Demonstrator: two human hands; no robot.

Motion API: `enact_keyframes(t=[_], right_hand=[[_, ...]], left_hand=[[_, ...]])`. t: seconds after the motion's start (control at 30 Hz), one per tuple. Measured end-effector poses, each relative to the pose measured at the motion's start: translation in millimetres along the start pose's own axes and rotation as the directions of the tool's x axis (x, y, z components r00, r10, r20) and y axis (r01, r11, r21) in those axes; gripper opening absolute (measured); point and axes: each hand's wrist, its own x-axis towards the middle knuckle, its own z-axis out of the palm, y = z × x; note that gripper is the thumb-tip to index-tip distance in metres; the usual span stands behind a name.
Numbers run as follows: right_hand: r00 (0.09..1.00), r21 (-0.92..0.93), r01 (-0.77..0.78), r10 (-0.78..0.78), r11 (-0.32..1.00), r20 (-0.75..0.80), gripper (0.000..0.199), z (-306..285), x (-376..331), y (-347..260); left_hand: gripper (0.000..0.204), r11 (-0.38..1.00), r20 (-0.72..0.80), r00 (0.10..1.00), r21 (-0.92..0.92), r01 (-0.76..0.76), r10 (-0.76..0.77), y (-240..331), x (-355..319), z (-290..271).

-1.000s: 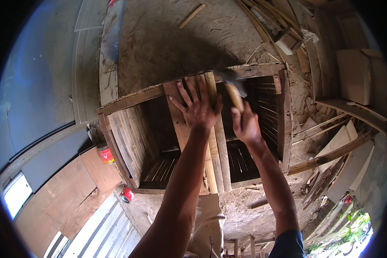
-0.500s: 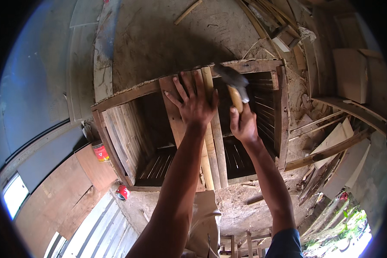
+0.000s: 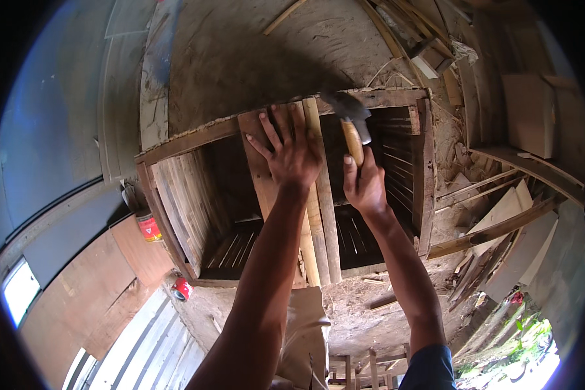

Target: The person sits on the floor and assembles a wooden structure using a hand saw, hammer, and nails. They cut wooden slats to size, position them into the frame, and hammer nails to secure them.

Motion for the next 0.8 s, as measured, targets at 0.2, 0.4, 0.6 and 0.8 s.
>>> enact_keyframes(t=[0.2, 0.4, 0.6, 0.8], right_hand=[[0.993, -0.134, 0.118, -0.114, 0.984, 0.038, 0.038, 1, 4, -2], [0.976, -0.171, 0.2, -0.212, 0.965, -0.056, 0.037, -11, 4, -6], [0.932, -0.391, 0.305, -0.357, 0.868, -0.066, 0.028, 0, 13, -20], [0.989, 0.093, -0.017, 0.031, 0.996, -0.145, 0.029, -2, -12, -33]], left_hand=[[0.066, 0.999, -0.008, 1.0, 0.043, -0.007, 0.008, -1, 1, -3], [0.067, 0.996, -0.054, 0.998, 0.084, -0.012, 0.016, 0, 0, -2], [0.067, 0.998, -0.081, 0.997, 0.057, -0.012, 0.017, -1, -1, 2], [0.067, 0.999, -0.136, 0.99, 0.034, -0.022, 0.026, -1, 0, 7]])
